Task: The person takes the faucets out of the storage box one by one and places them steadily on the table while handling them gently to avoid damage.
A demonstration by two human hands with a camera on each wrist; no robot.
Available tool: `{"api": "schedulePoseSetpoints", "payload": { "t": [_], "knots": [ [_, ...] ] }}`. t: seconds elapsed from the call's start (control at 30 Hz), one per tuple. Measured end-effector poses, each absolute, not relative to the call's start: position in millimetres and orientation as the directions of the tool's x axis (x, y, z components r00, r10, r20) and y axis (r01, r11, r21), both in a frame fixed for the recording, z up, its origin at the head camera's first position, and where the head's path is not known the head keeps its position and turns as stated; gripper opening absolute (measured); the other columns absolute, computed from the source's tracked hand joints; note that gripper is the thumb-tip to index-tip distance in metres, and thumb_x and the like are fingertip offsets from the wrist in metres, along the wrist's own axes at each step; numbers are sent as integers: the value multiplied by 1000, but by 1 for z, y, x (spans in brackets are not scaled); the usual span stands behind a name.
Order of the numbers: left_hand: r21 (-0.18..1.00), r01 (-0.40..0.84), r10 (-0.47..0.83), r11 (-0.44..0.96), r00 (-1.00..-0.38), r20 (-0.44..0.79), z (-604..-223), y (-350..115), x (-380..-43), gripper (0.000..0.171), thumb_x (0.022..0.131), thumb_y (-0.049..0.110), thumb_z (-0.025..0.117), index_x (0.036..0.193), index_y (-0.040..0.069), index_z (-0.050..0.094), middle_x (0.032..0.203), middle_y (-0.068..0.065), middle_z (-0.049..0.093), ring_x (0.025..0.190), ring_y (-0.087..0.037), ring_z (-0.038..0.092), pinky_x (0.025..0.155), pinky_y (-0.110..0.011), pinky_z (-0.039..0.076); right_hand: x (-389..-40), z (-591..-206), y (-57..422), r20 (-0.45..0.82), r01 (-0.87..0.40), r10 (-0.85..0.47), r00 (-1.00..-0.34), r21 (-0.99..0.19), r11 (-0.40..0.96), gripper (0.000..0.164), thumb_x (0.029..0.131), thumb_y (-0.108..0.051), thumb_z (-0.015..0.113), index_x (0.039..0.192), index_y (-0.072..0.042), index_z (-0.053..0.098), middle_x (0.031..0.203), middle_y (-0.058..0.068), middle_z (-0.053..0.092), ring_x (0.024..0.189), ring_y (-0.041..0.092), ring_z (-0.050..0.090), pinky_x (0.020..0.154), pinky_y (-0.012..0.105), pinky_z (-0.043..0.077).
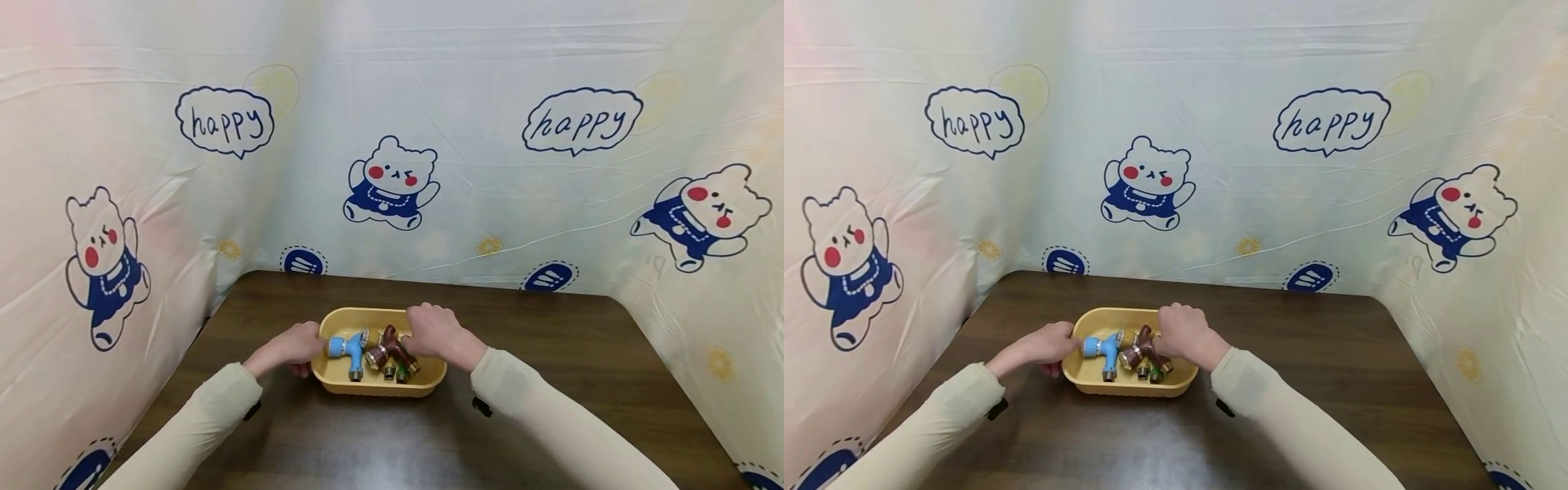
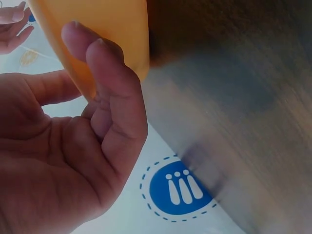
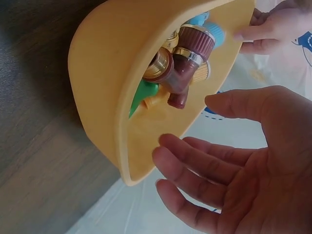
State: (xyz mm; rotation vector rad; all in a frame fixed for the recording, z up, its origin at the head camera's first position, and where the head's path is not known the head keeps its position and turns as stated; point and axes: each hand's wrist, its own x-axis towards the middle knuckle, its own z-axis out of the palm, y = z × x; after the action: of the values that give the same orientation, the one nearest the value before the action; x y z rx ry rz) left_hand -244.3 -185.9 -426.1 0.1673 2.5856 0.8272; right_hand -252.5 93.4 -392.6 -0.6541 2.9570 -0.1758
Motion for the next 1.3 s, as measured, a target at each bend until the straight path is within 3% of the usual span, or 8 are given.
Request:
{"api": "schedulePoseSetpoints", "payload": {
  "t": [0.2, 0.57, 0.8, 0.97, 1.3],
  "knots": [
    [601, -38, 247, 798, -890, -384, -431, -189, -248, 24, 106, 15, 50, 93, -3, 61, 61, -11, 66, 46, -17, 61, 46, -32, 55, -257, -395, 91, -106, -408, -426, -899, -157, 900, 45, 93, -26, 72, 63, -15, 41, 55, -4, 29, 47, 12, 34, 44, 29, 30],
    [592, -80, 228, 802, -875, -427, -435, -192, -254, 26, 107, 19, 49, 97, -3, 60, 62, -12, 65, 46, -16, 60, 47, -32, 55, -262, -398, 80, -163, -387, -420, -893, -200, 900, 46, 91, -28, 78, 64, -13, 43, 56, -2, 31, 49, 13, 34, 46, 28, 30],
    [592, -95, 223, 800, -869, -441, -432, -190, -255, 29, 107, 20, 47, 96, -2, 60, 61, -11, 65, 46, -16, 59, 47, -30, 54, -261, -399, 73, -206, -381, -423, -883, -215, 900, 38, 93, -33, 79, 72, -11, 57, 62, 1, 47, 52, 13, 47, 47, 28, 38],
    [588, -120, 204, 800, -867, -455, -434, -191, -255, 32, 109, 23, 45, 96, -2, 61, 61, -10, 64, 47, -16, 58, 47, -29, 53, -259, -400, 70, -219, -391, -431, -875, -202, 898, 31, 93, -28, 77, 74, -11, 59, 63, 1, 51, 53, 13, 50, 48, 28, 40],
    [592, -132, 195, 795, -869, -456, -436, -190, -256, 31, 109, 23, 45, 98, -1, 60, 63, -10, 64, 47, -16, 57, 47, -30, 53, -261, -409, 68, -190, -449, -463, -866, -115, 886, 17, 81, -14, 75, 72, -16, 60, 70, -1, 59, 60, 15, 51, 53, 30, 43]
  ]
}}
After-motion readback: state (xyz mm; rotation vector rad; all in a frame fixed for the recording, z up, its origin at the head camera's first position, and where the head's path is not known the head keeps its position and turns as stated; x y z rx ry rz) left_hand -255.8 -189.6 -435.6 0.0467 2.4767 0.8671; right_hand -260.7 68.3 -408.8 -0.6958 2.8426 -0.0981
